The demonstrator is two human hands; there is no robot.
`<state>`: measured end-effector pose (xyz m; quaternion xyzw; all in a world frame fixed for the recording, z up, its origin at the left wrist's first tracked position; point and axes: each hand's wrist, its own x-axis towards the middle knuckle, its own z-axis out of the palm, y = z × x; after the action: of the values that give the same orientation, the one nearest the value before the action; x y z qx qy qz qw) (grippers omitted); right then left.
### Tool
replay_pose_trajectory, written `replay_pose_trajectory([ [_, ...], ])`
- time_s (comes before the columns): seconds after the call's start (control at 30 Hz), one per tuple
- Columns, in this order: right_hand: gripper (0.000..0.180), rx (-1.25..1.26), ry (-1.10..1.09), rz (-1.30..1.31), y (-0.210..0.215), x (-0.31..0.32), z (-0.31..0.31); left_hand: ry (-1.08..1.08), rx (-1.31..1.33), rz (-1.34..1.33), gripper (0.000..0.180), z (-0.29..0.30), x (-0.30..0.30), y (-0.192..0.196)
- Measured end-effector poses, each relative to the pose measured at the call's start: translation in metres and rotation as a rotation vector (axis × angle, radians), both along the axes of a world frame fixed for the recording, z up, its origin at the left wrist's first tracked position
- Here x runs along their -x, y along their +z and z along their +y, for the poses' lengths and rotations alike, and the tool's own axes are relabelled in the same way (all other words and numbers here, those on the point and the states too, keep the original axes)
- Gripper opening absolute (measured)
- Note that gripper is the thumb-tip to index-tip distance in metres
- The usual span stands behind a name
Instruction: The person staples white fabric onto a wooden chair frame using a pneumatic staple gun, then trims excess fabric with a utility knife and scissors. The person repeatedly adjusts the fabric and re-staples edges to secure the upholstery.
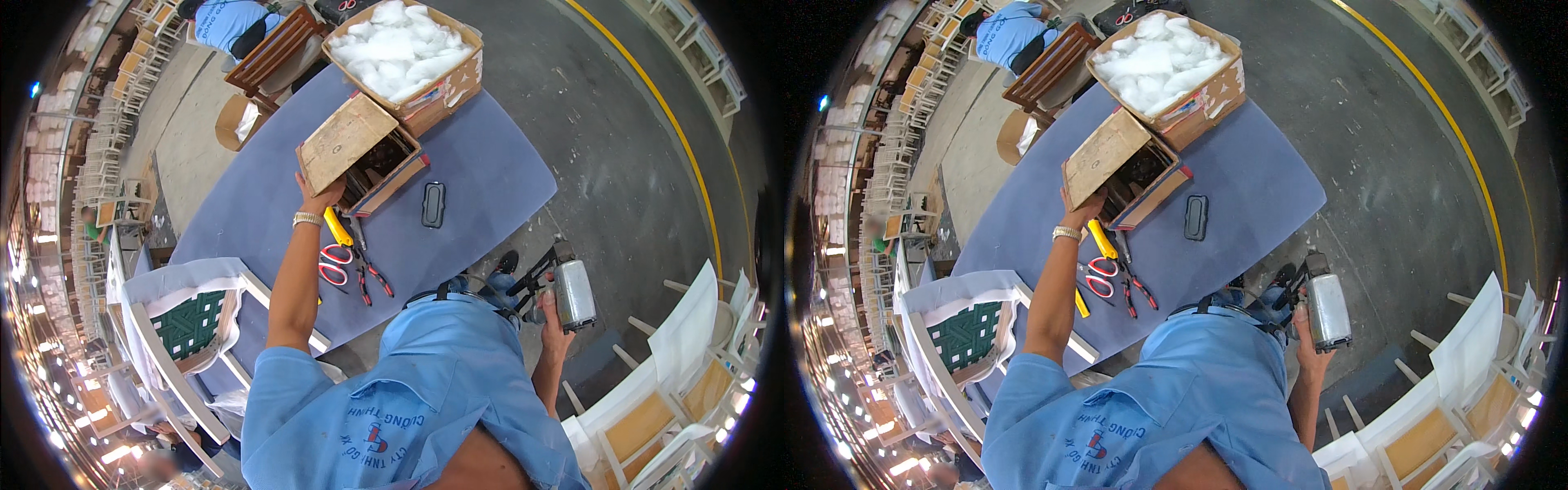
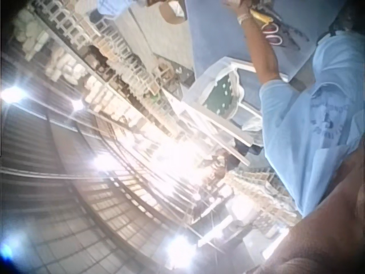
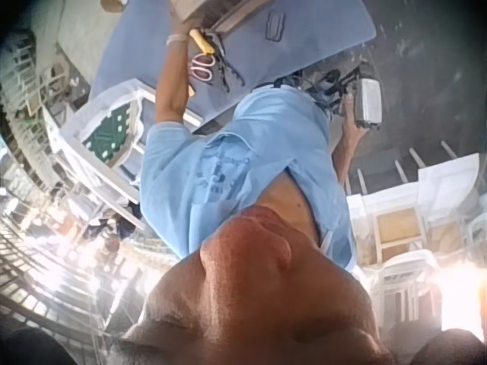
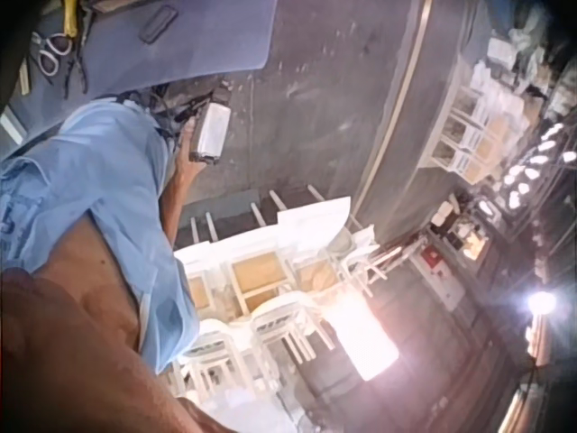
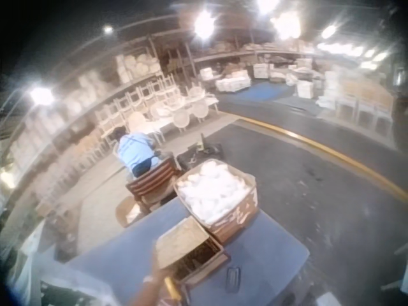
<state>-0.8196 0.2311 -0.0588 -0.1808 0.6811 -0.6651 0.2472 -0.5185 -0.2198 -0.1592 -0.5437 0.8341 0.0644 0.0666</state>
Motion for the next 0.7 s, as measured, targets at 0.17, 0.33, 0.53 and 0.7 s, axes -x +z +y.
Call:
replay_pose_trajectory([
  [0.17, 0.043, -0.015, 0.019, -0.04, 0.007, -0.005, -0.001, -0.066, 0.201, 0.486, 0.04, 0.024, 0.016, 0.035],
  [0.33, 0.047, 0.025, 0.14, 0.004, 0.003, 0.007, 0.004, 0.217, 0.038, 0.79, 0.027, 0.041, 0.023, 0.067],
  [0.53, 0.059, 0.572, 0.487, -0.28, 0.018, 0.048, 0.008, 0.201, -0.068, 1.308, 0.019, 0.148, 0.07, 0.196],
  [0.7, 0.055, 1.042, 0.555, -0.584, 0.042, 0.056, -0.032, -0.029, -0.391, 1.78, 0.017, 0.24, 0.148, 0.228],
])
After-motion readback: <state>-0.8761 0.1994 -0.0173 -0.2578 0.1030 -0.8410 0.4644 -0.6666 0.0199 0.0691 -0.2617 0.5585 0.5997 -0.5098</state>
